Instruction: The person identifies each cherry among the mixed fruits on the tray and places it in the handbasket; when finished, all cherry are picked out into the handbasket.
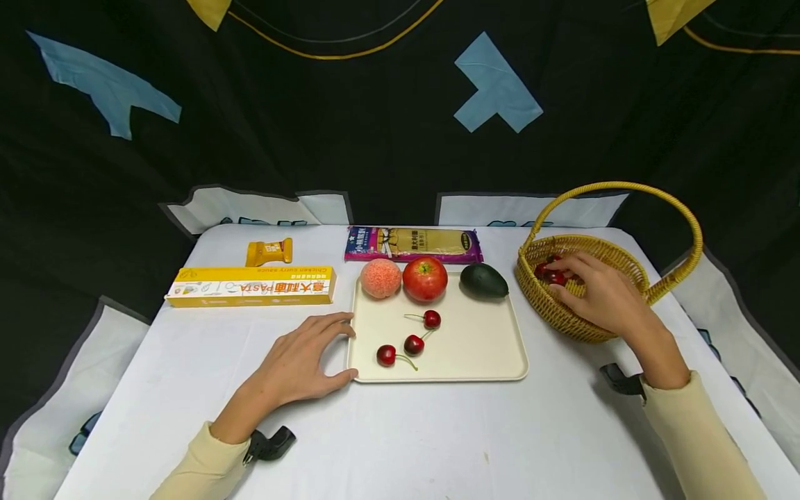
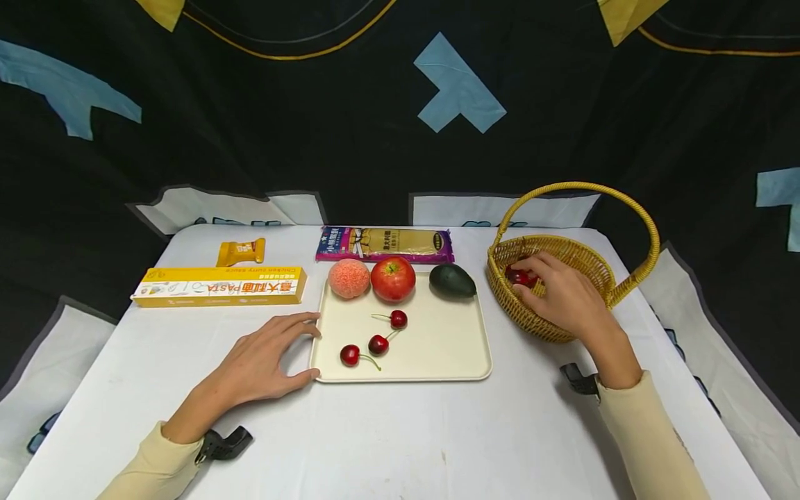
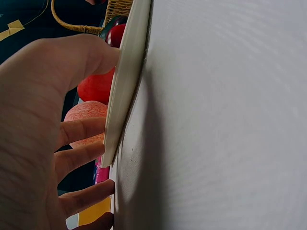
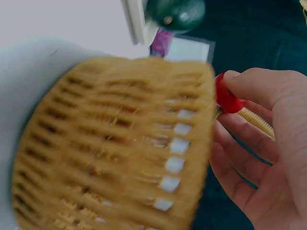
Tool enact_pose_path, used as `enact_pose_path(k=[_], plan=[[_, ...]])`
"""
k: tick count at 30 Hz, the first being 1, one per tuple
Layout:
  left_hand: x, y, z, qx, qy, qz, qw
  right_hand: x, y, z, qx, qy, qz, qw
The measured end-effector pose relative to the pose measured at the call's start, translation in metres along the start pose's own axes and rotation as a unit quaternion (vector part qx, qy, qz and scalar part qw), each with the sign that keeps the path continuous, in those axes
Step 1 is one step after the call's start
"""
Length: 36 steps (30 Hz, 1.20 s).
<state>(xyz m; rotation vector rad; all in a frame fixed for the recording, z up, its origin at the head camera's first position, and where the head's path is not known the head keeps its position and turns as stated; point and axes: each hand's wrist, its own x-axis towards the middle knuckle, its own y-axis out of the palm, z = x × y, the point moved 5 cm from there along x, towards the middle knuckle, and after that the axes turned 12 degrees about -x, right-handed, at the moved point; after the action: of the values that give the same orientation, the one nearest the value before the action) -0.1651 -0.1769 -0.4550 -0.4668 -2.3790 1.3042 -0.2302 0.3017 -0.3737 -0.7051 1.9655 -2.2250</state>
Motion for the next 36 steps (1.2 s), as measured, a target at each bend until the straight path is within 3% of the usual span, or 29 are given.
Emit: enact_pose_path(k=[10, 19, 36], plan=[[-0.001, 0.000, 0.001, -0.001, -0.009, 0.007, 0.9999, -0.005, 0.017, -0.033, -0.002, 0.055, 0.036, 0.998], [-0.001, 0.001, 0.001, -0.003, -0.009, 0.006, 0.9999, -0.009, 0.033, -0.054, -0.019, 0.063, 0.064, 0.996], [-0.001, 0.000, 0.000, -0.004, -0.008, 0.008, 0.9999, 0.000, 0.049, -0.074, -0.026, 0.074, 0.134, 0.988]])
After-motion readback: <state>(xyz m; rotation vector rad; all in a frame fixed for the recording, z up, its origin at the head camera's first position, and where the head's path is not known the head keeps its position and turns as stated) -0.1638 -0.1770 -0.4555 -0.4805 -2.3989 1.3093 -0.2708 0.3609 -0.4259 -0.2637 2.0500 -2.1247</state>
